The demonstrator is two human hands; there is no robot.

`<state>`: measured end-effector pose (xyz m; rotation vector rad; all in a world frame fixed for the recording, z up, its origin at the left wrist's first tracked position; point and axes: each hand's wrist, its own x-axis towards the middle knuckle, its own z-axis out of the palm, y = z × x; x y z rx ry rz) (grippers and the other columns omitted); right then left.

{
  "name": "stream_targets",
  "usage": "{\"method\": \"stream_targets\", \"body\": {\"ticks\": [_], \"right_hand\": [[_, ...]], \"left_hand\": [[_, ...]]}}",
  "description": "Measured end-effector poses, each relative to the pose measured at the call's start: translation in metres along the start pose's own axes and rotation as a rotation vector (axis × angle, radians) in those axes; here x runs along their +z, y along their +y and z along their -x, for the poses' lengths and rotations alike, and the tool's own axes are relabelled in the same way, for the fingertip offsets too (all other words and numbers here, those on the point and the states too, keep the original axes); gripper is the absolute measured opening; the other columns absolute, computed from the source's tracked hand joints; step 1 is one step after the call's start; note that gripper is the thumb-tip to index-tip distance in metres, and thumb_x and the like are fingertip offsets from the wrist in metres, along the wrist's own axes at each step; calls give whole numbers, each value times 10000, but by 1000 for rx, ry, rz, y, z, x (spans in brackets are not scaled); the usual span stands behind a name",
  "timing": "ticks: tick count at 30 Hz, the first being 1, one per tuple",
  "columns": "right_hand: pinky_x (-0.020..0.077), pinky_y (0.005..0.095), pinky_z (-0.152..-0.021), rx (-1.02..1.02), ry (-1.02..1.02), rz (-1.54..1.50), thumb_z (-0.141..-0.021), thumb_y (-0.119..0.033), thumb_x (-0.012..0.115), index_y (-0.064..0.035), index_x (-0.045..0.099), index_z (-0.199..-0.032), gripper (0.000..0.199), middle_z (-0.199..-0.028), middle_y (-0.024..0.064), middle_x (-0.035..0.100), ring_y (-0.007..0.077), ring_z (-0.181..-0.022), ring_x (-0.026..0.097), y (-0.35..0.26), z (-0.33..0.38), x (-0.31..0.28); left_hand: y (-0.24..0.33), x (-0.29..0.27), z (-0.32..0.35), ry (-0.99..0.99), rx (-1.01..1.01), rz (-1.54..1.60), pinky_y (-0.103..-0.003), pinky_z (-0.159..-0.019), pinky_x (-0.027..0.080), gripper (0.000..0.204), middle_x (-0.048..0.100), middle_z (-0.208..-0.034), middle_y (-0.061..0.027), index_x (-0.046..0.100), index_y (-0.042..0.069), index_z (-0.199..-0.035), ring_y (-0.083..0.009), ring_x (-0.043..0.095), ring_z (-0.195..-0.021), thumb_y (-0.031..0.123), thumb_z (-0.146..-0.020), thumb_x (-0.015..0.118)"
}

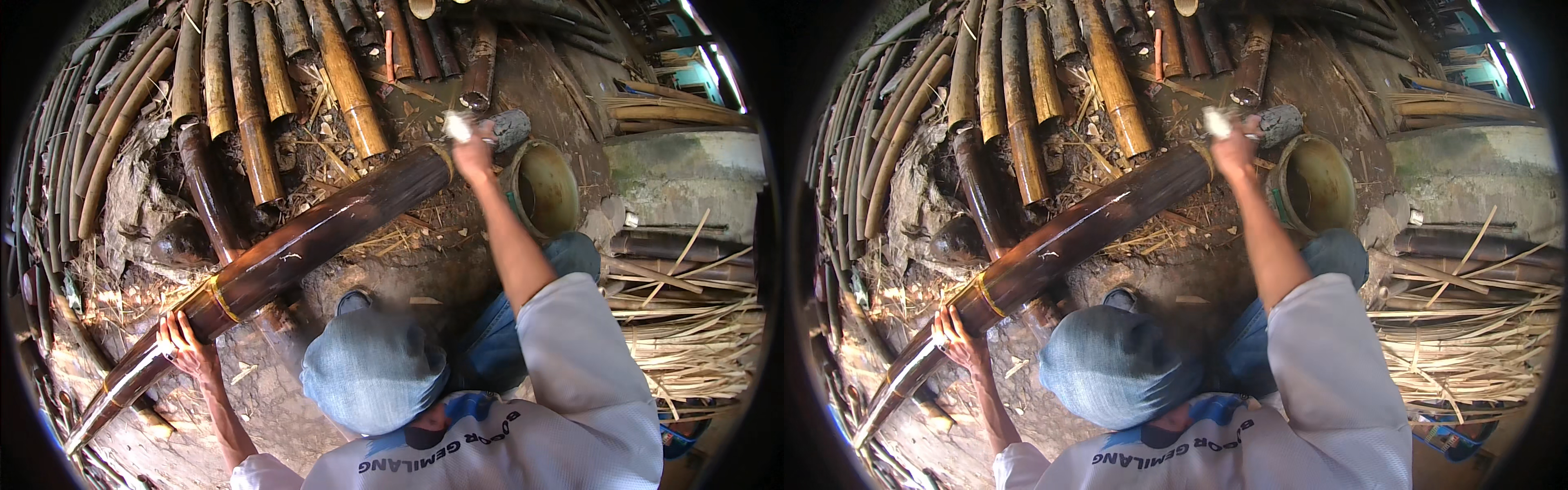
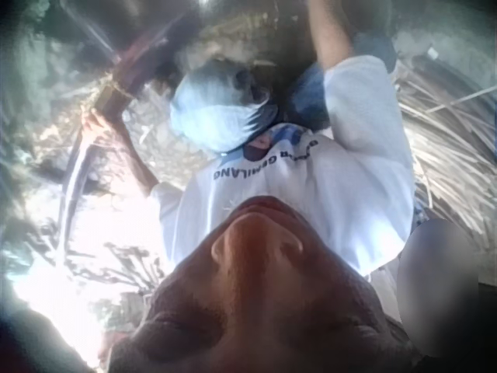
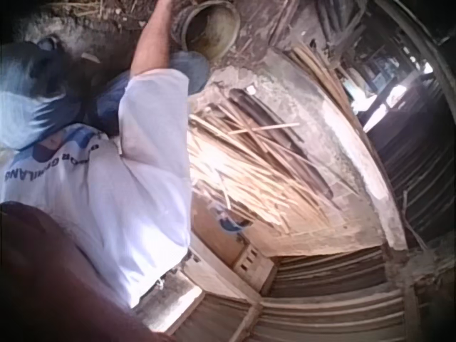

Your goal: The person sits on the ground and repeatedly rubs a long bamboo pole with a cloth, occasionally dipping the cloth into a bucket of liquid. The person rotates the pole to cover different sections and later rinses the bucket under a tap.

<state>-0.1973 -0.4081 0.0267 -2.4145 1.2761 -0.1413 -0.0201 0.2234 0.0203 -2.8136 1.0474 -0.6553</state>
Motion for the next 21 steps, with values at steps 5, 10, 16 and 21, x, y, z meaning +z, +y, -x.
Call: {"method": "stream_targets", "body": {"ticks": [5,10,16,21], "right_hand": [[161,525,-1265,-379,-45,-25,-834,24,672,-288,460,-1504,769,-1668,196,235,423,-1534,222,-57,73,19],[245,546,-1231,121,-27,179,-958,-159,580,-158,417,-1540,605,-1630,215,307,429,-1514,247,-5,-6,-18],[269,566,-1221,-255,-123,125,-935,-287,631,-182,503,-1497,585,-1616,210,346,494,-1487,276,-41,50,3],[361,543,-1174,123,-127,164,-926,-347,638,-114,438,-1519,668,-1510,303,440,440,-1465,351,-33,-6,-31]], "left_hand": [[16,-5,0,222,0,-50,-566,-1070,422,440,557,-1424,-151,508,93,-1391,-379,565,-1274,110,-972,643],[23,-5,0,212,-17,-66,-540,-1046,451,517,571,-1408,-138,539,84,-1396,-364,548,-1299,150,-918,725],[28,-3,13,246,-75,23,-566,-1101,363,422,569,-1414,-160,533,65,-1372,-391,528,-1306,187,-986,648],[31,-1,17,221,-78,-17,-559,-1137,328,511,552,-1440,-167,510,69,-1403,-397,491,-1333,306,-977,661]]}}
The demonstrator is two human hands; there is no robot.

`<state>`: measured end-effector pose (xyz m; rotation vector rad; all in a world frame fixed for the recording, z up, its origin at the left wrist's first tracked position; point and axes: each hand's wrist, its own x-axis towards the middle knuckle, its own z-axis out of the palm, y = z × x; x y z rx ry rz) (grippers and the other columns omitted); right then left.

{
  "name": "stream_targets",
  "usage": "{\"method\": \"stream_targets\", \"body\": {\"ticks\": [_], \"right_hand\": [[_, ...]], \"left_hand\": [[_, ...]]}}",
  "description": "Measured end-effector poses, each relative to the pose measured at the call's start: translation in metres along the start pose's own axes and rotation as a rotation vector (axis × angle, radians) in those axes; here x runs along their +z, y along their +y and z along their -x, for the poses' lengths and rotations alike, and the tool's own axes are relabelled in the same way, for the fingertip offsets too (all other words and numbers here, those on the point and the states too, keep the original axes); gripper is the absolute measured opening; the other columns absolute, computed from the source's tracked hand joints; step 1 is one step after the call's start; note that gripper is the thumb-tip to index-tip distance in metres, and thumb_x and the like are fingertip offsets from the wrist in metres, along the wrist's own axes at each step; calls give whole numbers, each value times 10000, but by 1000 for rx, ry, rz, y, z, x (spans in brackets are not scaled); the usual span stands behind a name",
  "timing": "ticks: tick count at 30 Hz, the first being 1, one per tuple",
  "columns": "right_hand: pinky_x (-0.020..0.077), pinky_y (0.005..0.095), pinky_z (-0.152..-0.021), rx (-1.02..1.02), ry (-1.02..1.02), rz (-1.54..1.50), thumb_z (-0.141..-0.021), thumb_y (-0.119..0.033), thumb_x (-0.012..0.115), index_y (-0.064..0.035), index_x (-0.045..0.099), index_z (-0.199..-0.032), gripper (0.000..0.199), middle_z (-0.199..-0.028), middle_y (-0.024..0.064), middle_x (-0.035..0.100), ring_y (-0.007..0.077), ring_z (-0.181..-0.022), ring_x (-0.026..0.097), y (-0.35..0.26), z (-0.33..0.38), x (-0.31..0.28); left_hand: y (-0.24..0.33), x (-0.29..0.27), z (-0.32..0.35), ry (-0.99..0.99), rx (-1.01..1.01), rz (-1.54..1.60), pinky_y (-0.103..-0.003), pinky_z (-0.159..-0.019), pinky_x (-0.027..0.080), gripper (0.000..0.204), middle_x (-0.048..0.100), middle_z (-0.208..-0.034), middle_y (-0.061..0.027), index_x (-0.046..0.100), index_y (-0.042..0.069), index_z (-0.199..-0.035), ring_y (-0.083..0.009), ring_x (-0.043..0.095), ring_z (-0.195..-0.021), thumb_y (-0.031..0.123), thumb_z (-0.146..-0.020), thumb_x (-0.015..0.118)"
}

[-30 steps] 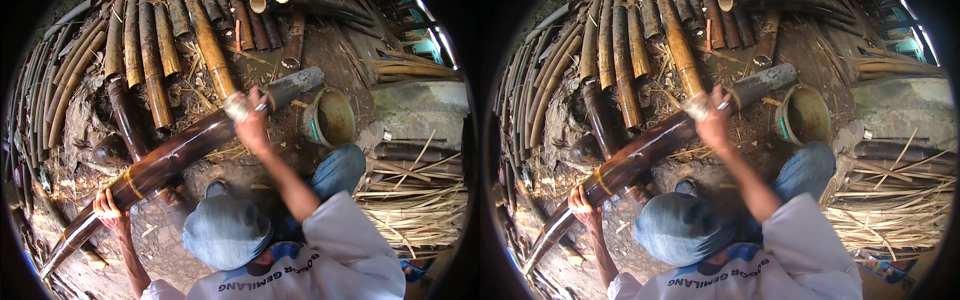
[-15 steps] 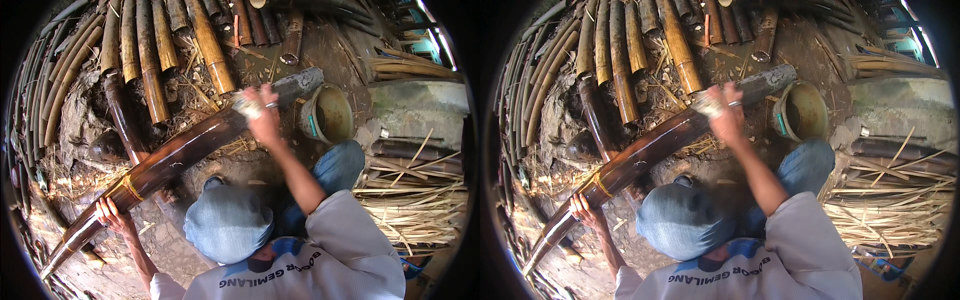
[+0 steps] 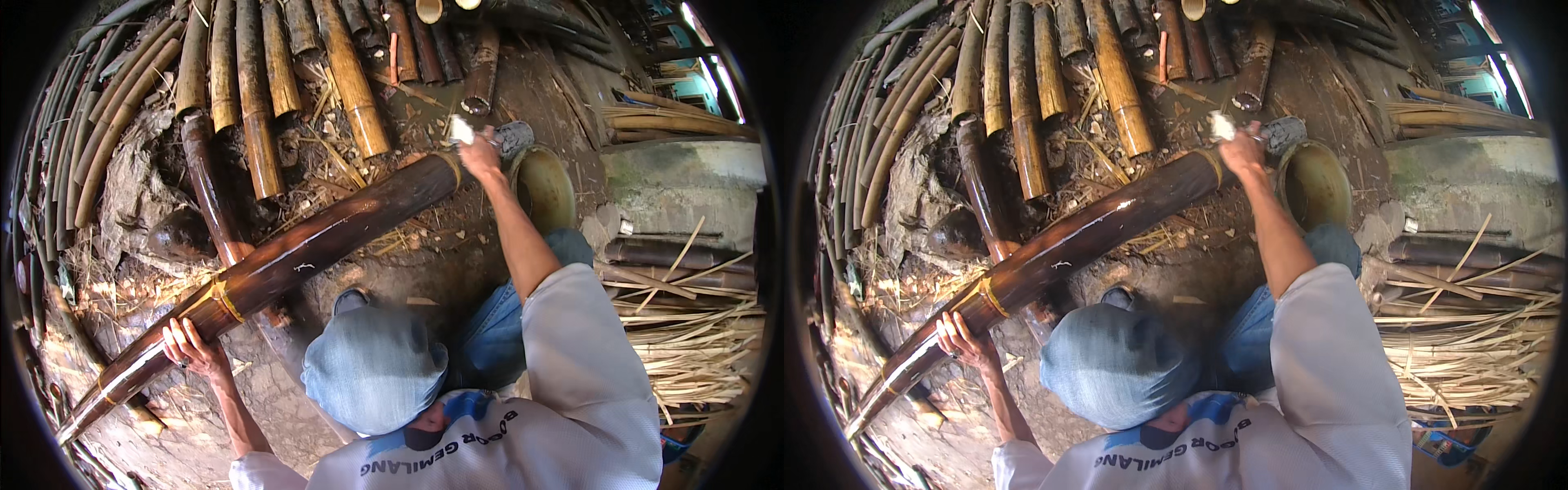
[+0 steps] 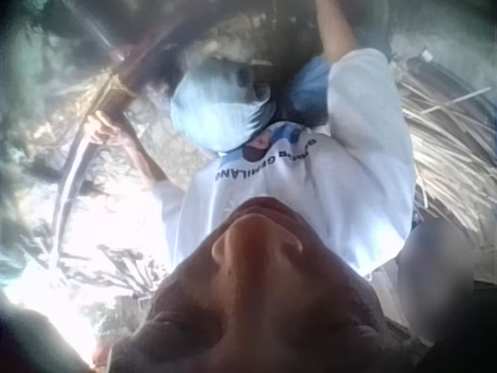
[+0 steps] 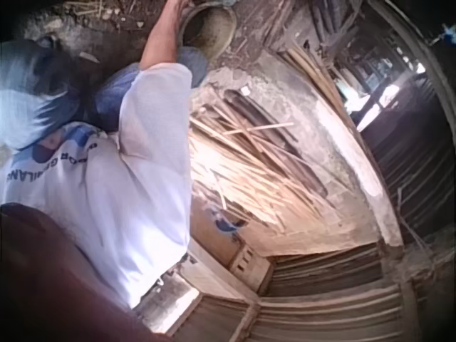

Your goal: The person sits on the ground and repeatedly rubs a long bamboo pole with a cloth, occasionally dipping the cloth into a bucket of liquid. The person rotates the pole to cover different sections and later rinses the bucket under a tap.

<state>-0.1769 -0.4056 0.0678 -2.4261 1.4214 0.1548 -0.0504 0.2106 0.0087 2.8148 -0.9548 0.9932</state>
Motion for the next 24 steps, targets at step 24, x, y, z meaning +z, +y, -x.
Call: {"method": "stream_targets", "body": {"ticks": [24], "right_hand": [[590,508,-835,-360,541,314,-944,-259,624,-62,627,-1256,369,-1199,264,654,391,-1016,709,-1,46,43]], "left_hand": [[1,-8,-9,-25,-22,42,-555,-1153,311,745,487,-1492,-172,512,74,-1440,-377,457,-1376,77,-728,732]]}}
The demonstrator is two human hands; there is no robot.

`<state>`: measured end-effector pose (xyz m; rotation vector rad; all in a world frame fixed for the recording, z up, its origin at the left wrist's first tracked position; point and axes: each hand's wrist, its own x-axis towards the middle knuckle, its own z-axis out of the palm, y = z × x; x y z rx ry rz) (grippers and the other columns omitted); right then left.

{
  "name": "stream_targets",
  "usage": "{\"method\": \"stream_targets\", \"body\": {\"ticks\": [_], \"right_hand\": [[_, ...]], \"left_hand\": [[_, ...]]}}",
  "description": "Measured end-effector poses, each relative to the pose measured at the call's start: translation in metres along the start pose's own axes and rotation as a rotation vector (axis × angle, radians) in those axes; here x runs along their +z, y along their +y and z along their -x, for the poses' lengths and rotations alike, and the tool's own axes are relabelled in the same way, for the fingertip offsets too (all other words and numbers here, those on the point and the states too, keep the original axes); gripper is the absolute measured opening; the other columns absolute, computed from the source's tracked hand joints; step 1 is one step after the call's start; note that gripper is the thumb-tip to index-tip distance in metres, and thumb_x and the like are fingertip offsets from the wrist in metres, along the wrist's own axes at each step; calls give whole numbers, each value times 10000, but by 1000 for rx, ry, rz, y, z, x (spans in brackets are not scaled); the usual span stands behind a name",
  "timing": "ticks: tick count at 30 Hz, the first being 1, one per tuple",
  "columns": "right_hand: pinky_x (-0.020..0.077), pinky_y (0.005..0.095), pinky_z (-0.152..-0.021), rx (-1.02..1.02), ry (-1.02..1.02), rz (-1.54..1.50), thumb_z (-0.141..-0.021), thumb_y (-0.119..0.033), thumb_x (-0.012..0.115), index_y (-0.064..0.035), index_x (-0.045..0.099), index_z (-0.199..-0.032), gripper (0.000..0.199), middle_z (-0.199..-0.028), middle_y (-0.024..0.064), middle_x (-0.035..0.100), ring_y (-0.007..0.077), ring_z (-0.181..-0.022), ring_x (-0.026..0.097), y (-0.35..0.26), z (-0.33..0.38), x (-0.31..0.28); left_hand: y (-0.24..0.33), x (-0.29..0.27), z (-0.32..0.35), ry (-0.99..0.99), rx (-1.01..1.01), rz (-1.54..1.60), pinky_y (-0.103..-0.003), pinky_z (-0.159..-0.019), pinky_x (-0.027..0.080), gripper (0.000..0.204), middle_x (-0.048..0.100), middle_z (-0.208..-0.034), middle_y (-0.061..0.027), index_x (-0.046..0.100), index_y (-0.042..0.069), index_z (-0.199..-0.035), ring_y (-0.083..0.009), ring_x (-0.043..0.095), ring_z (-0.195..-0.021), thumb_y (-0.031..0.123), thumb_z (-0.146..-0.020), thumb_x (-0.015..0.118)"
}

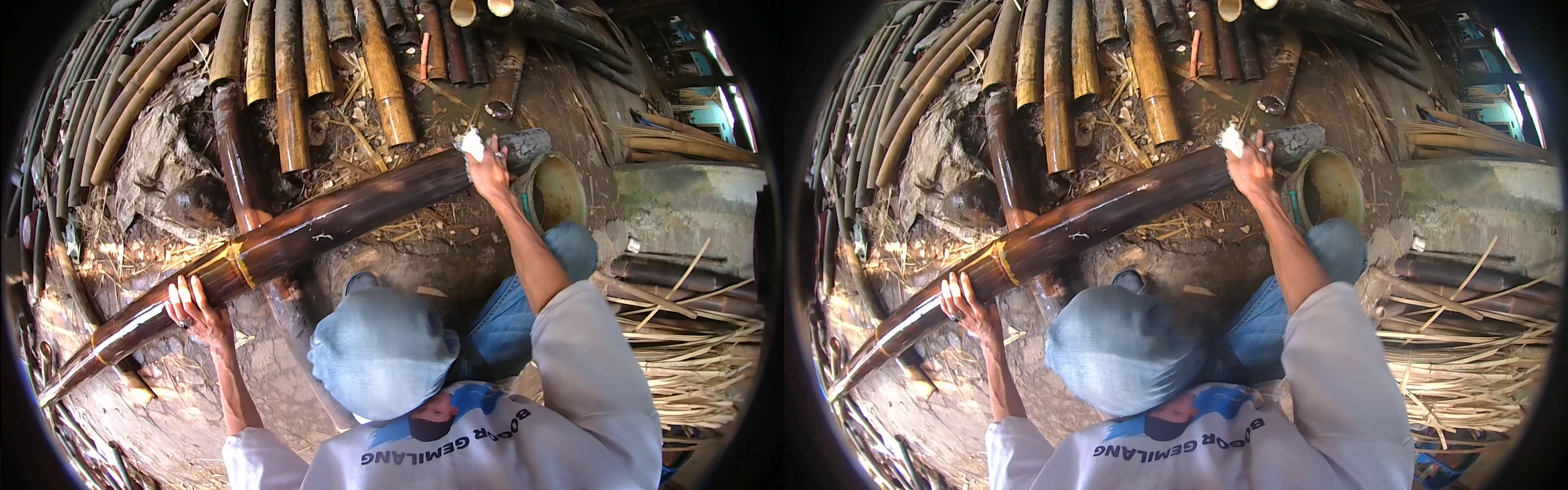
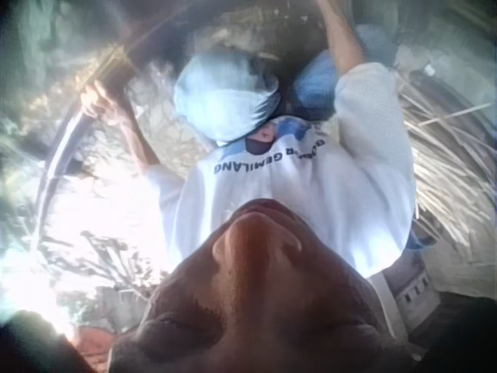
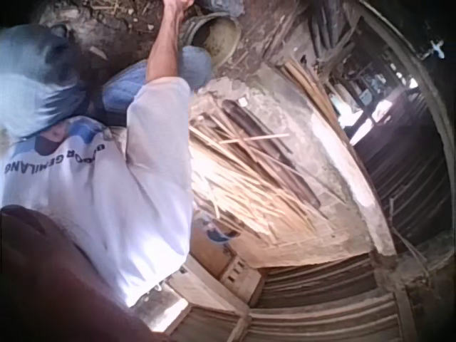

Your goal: The person sits on the ground and repeatedly rubs a long bamboo pole with a cloth, occasionally dipping the cloth into a bucket of liquid. The person rotates the pole to cover different sections and later rinses the bucket under a tap.

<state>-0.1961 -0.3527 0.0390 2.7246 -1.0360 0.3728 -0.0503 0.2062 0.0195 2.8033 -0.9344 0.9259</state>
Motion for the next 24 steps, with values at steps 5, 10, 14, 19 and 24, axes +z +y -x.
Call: {"method": "stream_targets", "body": {"ticks": [5,10,14,19,24], "right_hand": [[560,477,-905,-455,-125,-488,-897,-310,613,-30,713,-1019,321,-1031,179,730,340,-1015,691,-191,70,-27],[316,527,-1202,-428,-105,-750,-828,-191,680,-133,694,-1249,425,-1353,188,638,359,-1395,481,-202,81,-29],[288,608,-1196,-75,-228,-188,-1002,-291,557,-213,425,-1537,557,-1592,272,327,515,-1436,353,-17,-21,-7],[405,554,-1132,63,-365,-662,-882,-175,684,-129,466,-1481,639,-1515,296,413,457,-1363,463,-136,-1,-17],[316,536,-1219,-551,-33,-751,-820,-32,672,-170,585,-1431,632,-1567,143,462,349,-1453,418,-252,57,-19]], "left_hand": [[1,-3,-6,-20,-21,98,-578,-1157,290,818,501,-1483,-157,510,81,-1443,-376,453,-1374,34,-647,694],[-19,-8,-53,-351,-11,132,-536,-1182,307,943,539,-1429,-132,487,99,-1471,-372,459,-1352,200,-582,785],[-50,18,-96,-612,24,223,-524,-1034,435,1095,611,-1219,-94,473,188,-1440,-331,560,-1216,284,-426,875],[-80,52,-147,-960,53,555,-442,-1010,481,1017,636,-1184,-123,531,116,-1330,-340,624,-1139,323,-424,946],[-92,68,-184,-1333,43,801,-362,-1045,467,1034,652,-1203,-167,549,2,-1325,-303,627,-1155,357,-454,980]]}}
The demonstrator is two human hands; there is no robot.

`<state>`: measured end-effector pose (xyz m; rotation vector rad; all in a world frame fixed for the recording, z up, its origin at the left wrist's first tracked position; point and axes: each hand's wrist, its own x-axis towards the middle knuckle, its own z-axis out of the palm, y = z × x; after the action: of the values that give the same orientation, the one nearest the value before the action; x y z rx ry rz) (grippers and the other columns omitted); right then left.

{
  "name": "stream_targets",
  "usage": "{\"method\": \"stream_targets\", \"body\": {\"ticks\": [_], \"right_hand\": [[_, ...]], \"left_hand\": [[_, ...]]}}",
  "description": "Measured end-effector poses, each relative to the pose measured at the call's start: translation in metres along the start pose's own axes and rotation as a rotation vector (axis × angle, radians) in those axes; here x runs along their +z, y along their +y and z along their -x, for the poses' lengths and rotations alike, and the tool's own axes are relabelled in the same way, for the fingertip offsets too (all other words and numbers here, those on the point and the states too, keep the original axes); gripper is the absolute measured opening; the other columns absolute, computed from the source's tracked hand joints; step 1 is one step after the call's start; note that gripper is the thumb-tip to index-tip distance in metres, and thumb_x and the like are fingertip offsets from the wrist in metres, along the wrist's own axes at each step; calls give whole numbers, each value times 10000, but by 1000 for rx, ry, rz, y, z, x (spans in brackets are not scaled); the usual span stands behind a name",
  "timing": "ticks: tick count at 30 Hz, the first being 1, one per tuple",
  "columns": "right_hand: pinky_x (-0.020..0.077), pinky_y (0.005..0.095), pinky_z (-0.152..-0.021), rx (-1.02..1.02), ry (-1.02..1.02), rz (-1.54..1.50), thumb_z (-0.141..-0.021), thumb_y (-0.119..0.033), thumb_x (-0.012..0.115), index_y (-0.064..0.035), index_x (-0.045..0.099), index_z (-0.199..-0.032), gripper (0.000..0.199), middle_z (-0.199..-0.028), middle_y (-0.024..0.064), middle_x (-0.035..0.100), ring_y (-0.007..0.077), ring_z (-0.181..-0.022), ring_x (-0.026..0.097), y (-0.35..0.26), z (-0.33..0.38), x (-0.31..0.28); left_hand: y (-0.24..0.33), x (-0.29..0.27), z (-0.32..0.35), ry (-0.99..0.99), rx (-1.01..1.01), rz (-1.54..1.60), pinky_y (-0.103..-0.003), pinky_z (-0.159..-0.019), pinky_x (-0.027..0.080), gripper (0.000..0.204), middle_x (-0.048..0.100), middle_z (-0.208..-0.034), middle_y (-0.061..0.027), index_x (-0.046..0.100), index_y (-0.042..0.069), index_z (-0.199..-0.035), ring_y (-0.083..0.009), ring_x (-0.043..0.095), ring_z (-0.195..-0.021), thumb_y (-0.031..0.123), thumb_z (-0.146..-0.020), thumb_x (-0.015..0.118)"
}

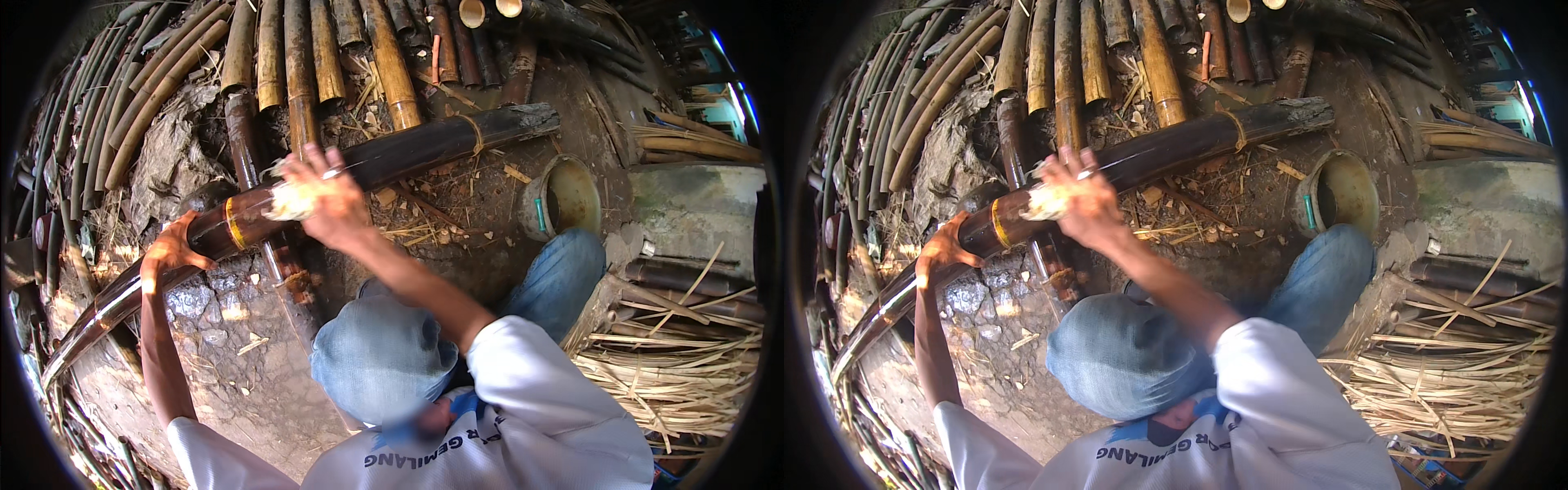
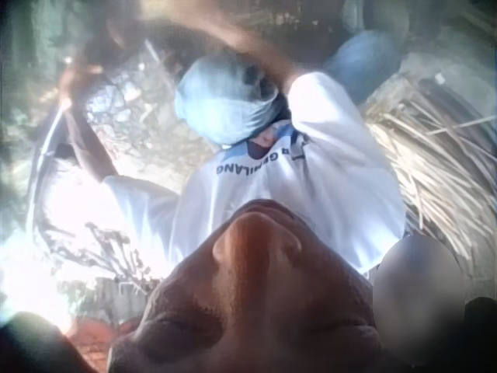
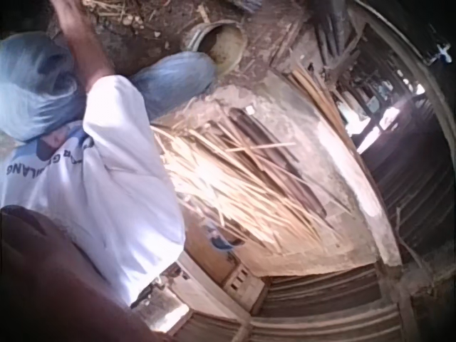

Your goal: The person sits on the ground and repeatedly rubs a long bamboo pole with a cloth, occasionally dipping the cloth into a bucket of liquid. The person rotates the pole to cover different sections and later rinses the bucket under a tap.

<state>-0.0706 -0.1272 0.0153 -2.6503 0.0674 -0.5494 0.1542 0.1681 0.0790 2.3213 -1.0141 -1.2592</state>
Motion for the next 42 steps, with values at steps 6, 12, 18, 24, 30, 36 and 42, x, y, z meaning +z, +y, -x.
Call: {"method": "stream_targets", "body": {"ticks": [6,12,18,24,30,36,42], "right_hand": [[304,621,-1181,635,41,416,-959,-239,659,-152,399,-1546,648,-1599,319,290,502,-1473,303,167,1,-133],[185,506,-1271,-18,2,-53,-718,-53,755,-158,547,-1471,788,-1594,54,431,300,-1535,282,43,11,-34],[403,507,-1167,370,335,-96,-790,-27,790,-170,619,-1294,551,-1426,134,533,367,-1397,460,151,39,-94],[502,442,-971,1126,892,131,-958,-252,665,36,630,-1235,402,-1170,247,703,372,-1107,680,312,134,-290],[435,513,-1077,1586,251,216,-870,-528,689,-24,507,-1406,758,-1343,288,606,448,-1255,578,440,279,-343],[376,653,-1101,1544,-380,270,-863,-431,702,-133,313,-1514,814,-1573,276,276,489,-1436,347,444,284,-235],[393,484,-1135,1428,-296,-162,-914,-263,643,-43,408,-1500,669,-1439,234,489,359,-1368,455,450,309,-213]], "left_hand": [[-18,1,-5,-25,289,178,-374,-1034,481,1004,683,-1163,-148,488,16,-1343,-260,647,-1124,176,-497,1004],[-17,5,0,125,-159,-266,-399,-1087,444,1323,566,-1380,-158,449,73,-1478,-273,540,-1309,387,-320,1007],[30,76,31,703,84,-40,-508,-1163,327,978,512,-1436,-172,468,156,-1511,-369,431,-1369,337,-666,925],[34,111,-7,1011,-131,-118,-456,-1156,309,452,575,-1384,-119,614,100,-1370,-298,471,-1328,408,-1082,452],[25,106,-12,1046,-160,-89,-449,-1137,301,519,615,-1314,-122,652,74,-1312,-297,504,-1277,430,-1117,329],[-31,98,-8,938,-104,157,-409,-1195,288,485,571,-1409,-134,582,36,-1399,-253,492,-1345,344,-1128,323],[-84,97,-23,926,100,26,-383,-1122,373,432,587,-1397,-157,556,34,-1395,-259,546,-1288,313,-1112,387]]}}
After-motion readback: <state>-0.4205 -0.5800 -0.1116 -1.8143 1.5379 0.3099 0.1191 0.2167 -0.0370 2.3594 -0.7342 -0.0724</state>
